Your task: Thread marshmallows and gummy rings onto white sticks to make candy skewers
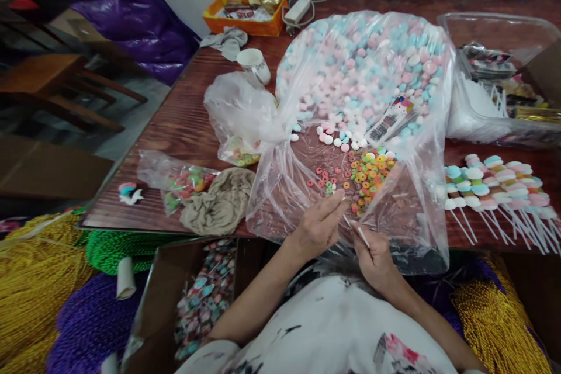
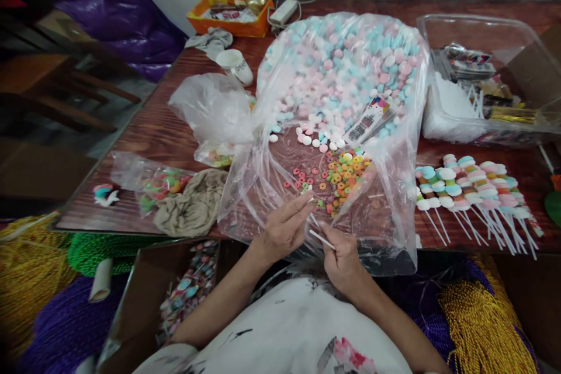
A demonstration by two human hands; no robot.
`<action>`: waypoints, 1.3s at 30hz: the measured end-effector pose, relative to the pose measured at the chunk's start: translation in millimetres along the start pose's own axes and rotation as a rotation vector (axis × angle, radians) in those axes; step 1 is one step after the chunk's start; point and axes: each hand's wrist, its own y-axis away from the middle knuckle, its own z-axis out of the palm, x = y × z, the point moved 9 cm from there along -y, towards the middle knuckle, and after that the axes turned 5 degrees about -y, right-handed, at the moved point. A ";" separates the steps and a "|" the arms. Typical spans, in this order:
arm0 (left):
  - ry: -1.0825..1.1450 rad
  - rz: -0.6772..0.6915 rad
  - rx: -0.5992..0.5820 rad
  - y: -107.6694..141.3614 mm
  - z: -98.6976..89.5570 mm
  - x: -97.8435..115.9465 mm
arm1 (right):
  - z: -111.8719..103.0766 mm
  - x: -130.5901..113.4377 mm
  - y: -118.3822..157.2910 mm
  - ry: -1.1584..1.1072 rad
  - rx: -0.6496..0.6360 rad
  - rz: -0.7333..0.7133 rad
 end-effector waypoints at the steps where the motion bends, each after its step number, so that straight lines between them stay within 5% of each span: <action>1: 0.015 0.035 -0.011 1.9 5.0 5.9 | 0.2 0.8 1.2 -0.013 0.009 0.009; 7: 0.163 0.086 -0.086 7.2 21.0 30.4 | -7.8 21.2 6.6 -0.086 0.052 0.170; 13: -0.088 -0.141 0.091 -44.9 -17.2 -14.5 | -54.4 45.6 0.6 0.037 0.162 0.231; 18: -0.430 -0.123 -0.314 -68.2 35.1 -45.0 | -59.9 45.4 0.5 0.119 0.143 0.191; 25: -0.414 -0.058 -0.212 -84.7 29.7 -55.6 | -55.4 43.8 0.8 0.082 0.122 0.157; 31: -0.443 0.014 -0.360 -90.0 51.5 -54.6 | -54.9 39.2 0.4 0.167 0.110 0.082; 35: -0.228 -0.032 -0.227 -77.8 41.1 -42.0 | -55.1 32.0 -0.5 0.185 0.111 0.049; 39: 0.376 -0.451 0.099 -55.9 11.5 -56.9 | -54.4 17.1 -4.2 0.230 0.120 -0.035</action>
